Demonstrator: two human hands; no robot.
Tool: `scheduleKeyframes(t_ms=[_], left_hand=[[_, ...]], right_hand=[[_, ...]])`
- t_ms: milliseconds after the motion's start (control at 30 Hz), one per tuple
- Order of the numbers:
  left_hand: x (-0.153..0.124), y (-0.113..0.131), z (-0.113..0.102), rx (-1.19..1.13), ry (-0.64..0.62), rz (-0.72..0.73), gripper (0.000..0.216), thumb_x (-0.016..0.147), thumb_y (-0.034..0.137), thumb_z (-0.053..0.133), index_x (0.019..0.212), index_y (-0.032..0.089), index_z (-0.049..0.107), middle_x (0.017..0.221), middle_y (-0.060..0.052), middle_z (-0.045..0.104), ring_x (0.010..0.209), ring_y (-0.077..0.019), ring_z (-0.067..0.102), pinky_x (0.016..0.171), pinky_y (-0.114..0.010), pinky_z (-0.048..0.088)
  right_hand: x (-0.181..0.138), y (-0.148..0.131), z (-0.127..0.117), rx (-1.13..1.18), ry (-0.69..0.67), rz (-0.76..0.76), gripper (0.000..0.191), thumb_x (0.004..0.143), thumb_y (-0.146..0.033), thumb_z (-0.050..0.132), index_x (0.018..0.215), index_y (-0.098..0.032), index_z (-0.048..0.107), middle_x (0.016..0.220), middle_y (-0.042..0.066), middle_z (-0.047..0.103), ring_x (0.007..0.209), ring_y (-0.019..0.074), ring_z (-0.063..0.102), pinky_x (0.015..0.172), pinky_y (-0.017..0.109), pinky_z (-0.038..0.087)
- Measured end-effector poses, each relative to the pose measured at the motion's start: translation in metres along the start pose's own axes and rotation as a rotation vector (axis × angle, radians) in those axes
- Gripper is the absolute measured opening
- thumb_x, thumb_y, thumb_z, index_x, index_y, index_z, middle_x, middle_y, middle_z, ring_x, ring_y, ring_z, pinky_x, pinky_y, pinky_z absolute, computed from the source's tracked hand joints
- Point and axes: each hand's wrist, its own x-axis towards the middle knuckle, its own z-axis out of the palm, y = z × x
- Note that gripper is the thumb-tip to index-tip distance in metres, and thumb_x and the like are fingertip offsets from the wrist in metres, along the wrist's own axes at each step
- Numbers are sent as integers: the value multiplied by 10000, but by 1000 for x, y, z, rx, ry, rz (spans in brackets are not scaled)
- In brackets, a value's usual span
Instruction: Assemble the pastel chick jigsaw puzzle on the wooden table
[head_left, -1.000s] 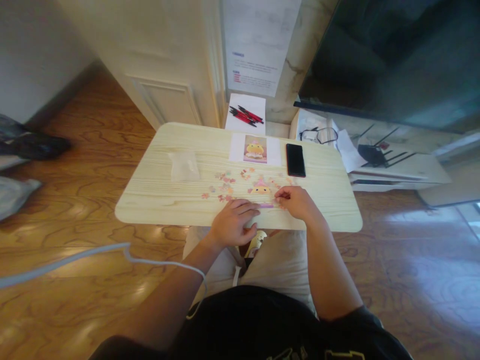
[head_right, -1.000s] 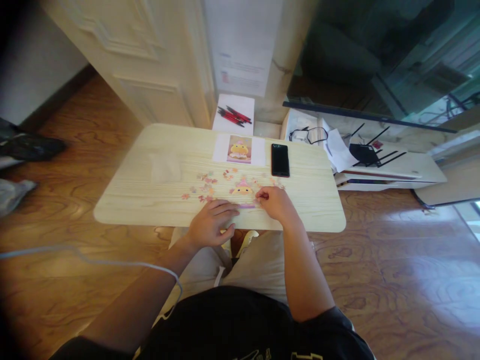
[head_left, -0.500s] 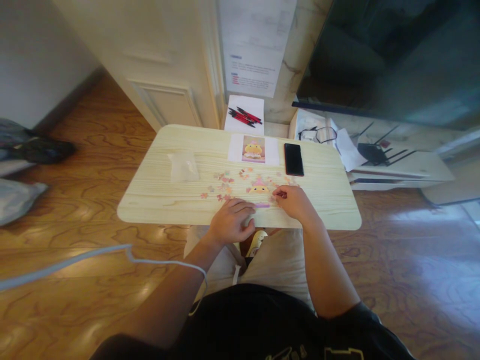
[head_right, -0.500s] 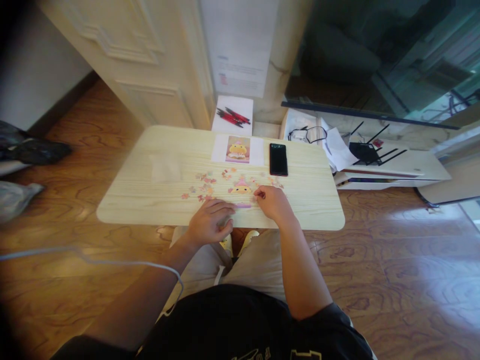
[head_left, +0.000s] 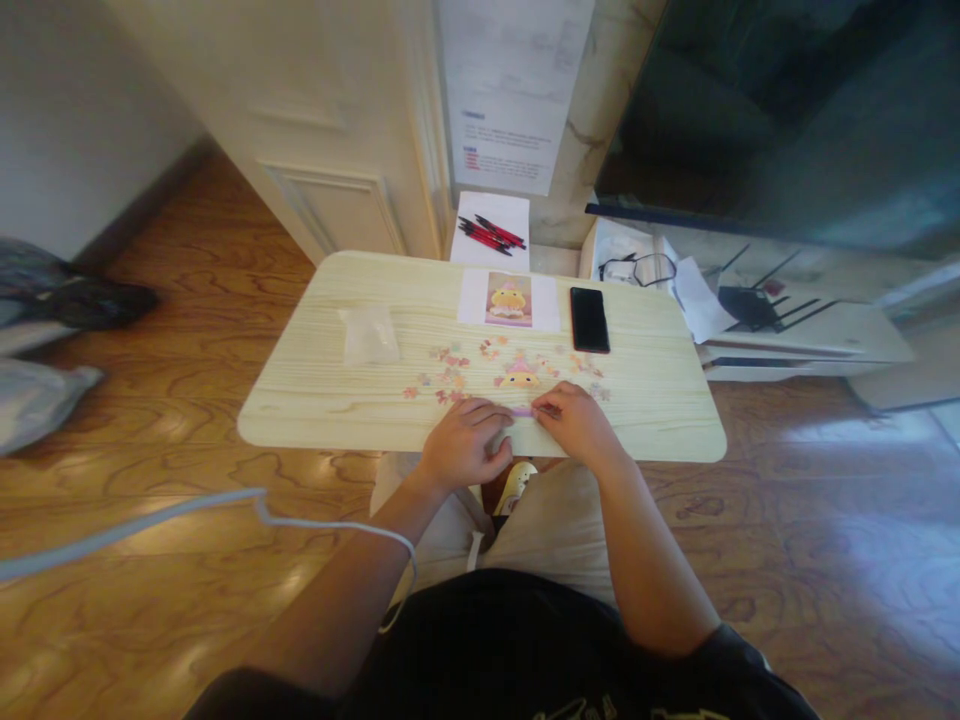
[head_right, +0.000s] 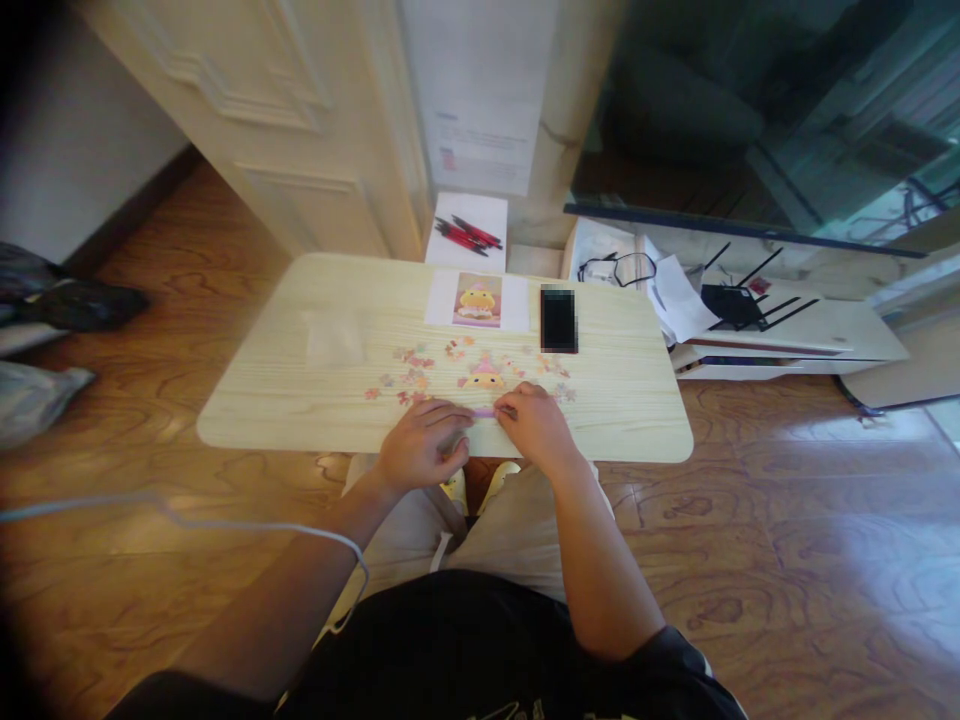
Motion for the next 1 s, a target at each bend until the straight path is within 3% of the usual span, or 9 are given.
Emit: scheduleKeyframes(t_ms=[333,500,600,1000], left_hand=[[-2,0,1,24,19,9,234,877,256,638,1093,229,722,1173,-65,774,1125,-265,680,1007,-464,545],[-2,2,-4,40,-101,68,437,859,288,651,1294,248,678,1455,-62,664,1336,-306,590,1104,-506,491],[-2,4,-7,50,-184,104,559,859,335,663,1409,244,615,1523,-63,616,1387,-320,553,1133,-523,463],[2,9,-12,89,-281,65,530,874,370,642,1385,231,631,1546,-50,596,1410,-301,530,1169,-494,424]], right_hand=[[-6,1,5,-78,20,-12,127,949,-223,706,1033,-242,800,1009,57,694,1020,224,651,946,348,509],[-5,-2,5,-97,-10,1,129,950,-197,693,1038,-230,782,1042,63,695,1041,229,650,961,354,500],[-2,-5,5,-97,-20,11,117,942,-177,693,1014,-225,772,1042,65,695,1041,228,646,952,351,495],[-3,-6,7,-67,-8,48,112,934,-147,688,992,-214,756,1045,58,699,1043,217,643,940,332,488]])
